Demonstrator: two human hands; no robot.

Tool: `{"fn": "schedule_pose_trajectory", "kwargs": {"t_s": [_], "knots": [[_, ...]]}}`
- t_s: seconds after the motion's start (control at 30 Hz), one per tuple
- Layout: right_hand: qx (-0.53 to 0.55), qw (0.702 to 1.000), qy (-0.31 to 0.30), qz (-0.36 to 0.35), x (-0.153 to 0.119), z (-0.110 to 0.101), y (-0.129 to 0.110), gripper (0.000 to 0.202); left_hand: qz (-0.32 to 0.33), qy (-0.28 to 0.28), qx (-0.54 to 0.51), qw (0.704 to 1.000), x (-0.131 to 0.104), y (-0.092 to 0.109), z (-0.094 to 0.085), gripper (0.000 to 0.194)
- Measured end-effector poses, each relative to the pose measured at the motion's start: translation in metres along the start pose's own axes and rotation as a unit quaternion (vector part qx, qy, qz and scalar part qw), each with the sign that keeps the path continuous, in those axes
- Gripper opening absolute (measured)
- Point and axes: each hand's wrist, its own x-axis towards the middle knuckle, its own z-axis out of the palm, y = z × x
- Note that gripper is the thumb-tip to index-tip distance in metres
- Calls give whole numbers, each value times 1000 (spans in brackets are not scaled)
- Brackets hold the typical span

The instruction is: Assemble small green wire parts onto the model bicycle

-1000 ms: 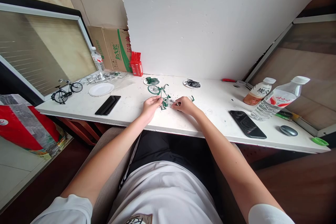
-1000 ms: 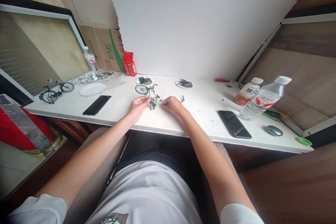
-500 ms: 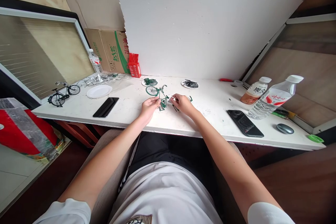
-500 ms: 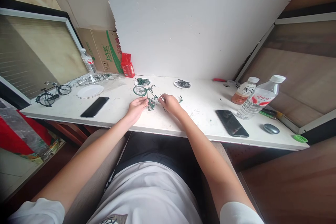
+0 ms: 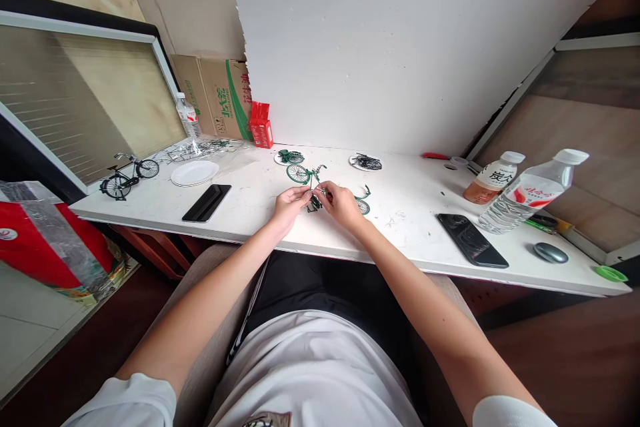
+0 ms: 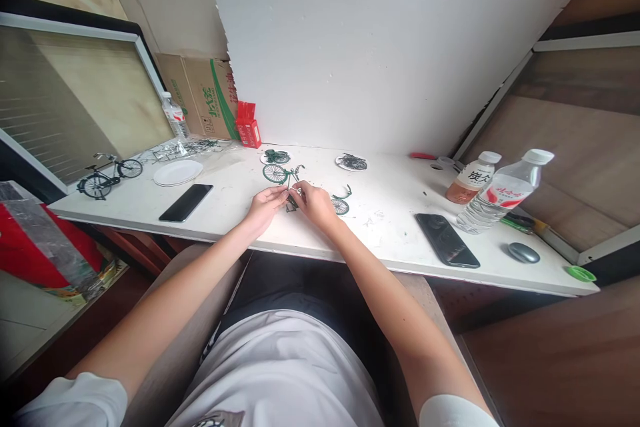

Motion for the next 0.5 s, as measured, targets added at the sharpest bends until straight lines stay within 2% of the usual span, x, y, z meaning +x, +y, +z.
{"fn": "schedule_pose_trajectory", "kwargs": {"t_s": [0.13, 0.5], "knots": [[-27, 1000, -5, 11, 0, 2, 2, 34, 1, -8, 4, 1000, -1, 1, 1, 45], [-18, 1000, 15, 4, -3, 6, 0, 35, -9, -9, -2, 1000, -2, 2, 2, 42]]}}
